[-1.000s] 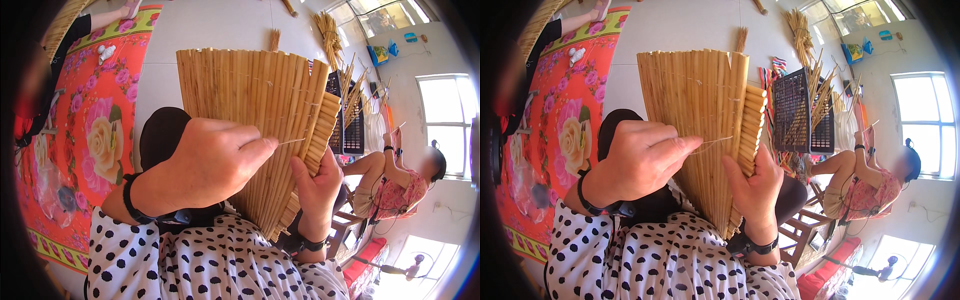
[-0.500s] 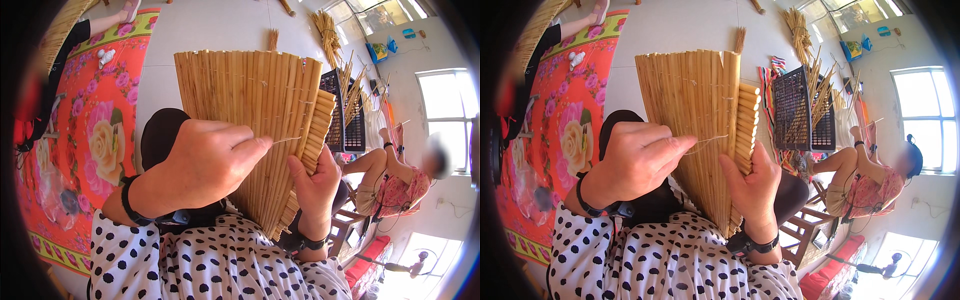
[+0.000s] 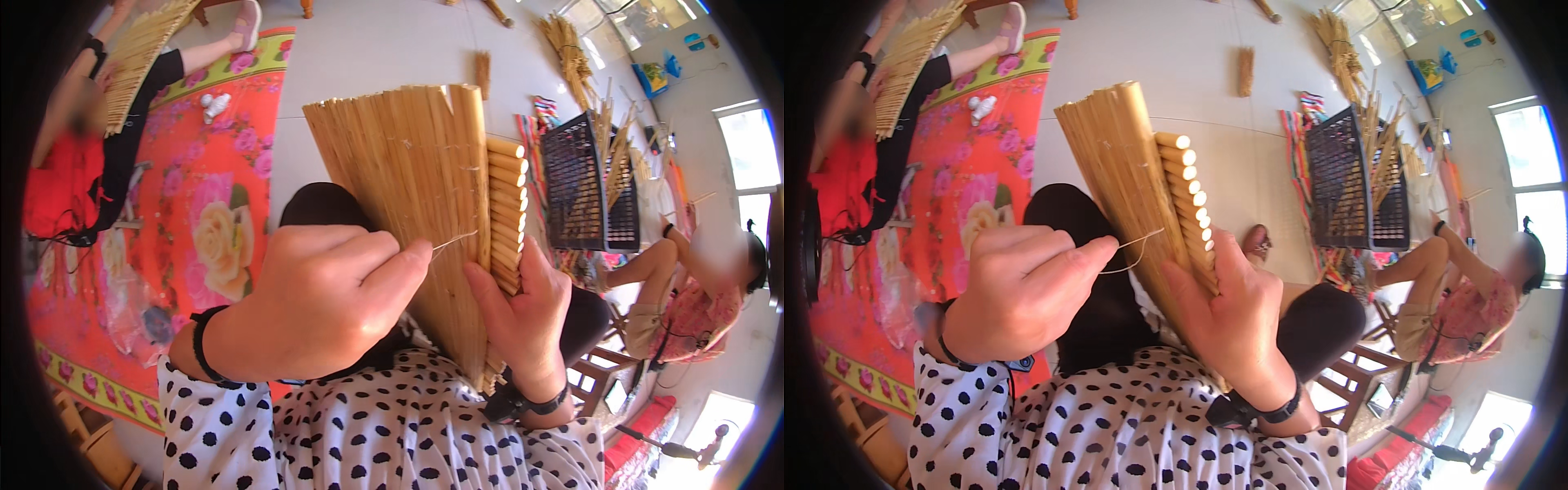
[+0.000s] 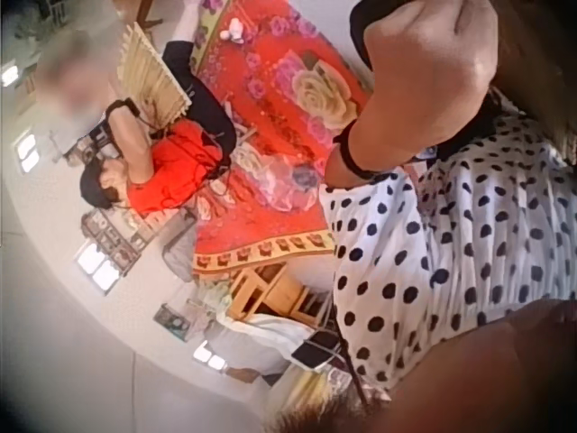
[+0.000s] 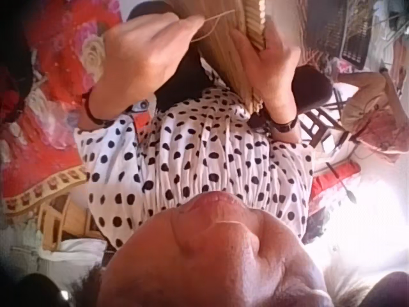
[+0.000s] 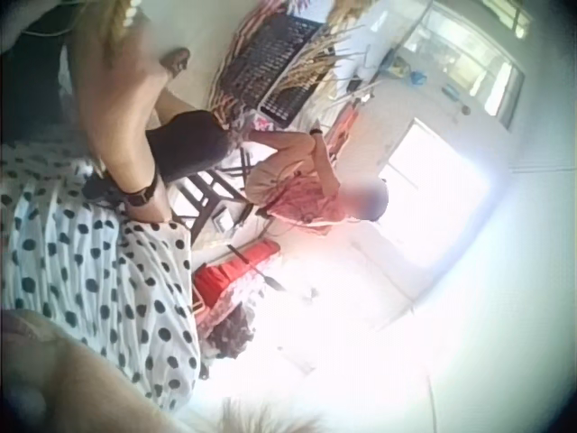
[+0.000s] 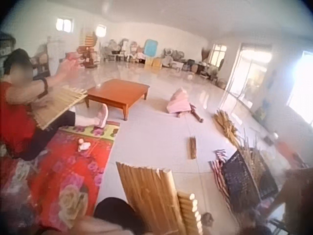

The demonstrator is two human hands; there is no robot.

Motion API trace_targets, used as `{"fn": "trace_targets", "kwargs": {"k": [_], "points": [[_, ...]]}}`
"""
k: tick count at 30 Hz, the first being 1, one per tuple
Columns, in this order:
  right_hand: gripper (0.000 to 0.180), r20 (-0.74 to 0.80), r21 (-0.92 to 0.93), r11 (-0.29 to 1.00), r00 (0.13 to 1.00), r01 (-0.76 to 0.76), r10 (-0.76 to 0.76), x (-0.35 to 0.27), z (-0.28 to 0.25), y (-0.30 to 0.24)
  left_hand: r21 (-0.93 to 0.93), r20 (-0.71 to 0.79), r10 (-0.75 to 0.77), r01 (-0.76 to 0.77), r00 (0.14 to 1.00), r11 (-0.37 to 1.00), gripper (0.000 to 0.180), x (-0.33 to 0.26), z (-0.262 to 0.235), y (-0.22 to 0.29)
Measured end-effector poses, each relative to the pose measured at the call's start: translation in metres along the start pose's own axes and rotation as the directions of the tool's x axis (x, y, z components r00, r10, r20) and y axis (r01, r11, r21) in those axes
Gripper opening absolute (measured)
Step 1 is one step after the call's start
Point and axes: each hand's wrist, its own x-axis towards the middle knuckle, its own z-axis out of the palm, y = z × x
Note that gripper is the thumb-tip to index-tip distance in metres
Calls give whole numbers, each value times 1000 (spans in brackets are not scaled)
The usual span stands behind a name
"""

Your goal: The person weaves a bamboo mat by threading a white string through parallel bamboo strips. They hold the mat with both hands, pull the string through, and adjust the strips to maintain alignment.

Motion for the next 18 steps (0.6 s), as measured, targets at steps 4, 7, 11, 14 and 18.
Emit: {"fn": "trace_targets", "kwargs": {"k": [4,7,11,14,18], "points": [[42,109,-5,1000,994,10,-10,1,11,-27,-34,-22,-110,109,994,993,30,-24,-15,-1],[44,61,119,989,994,85,-93,-3,25,-31,-36,10,-201,201,980,979,27,-35,-32,5],[47,93,179,981,991,78,-96,-6,33,-40,-65,21,-315,315,949,947,24,-43,-39,11],[45,128,187,977,984,102,-127,-6,35,-43,-87,47,-400,403,915,911,28,-52,-43,12],[50,105,79,978,974,194,-201,-9,25,-53,-83,54,-363,366,930,927,26,-49,-47,11]]}}
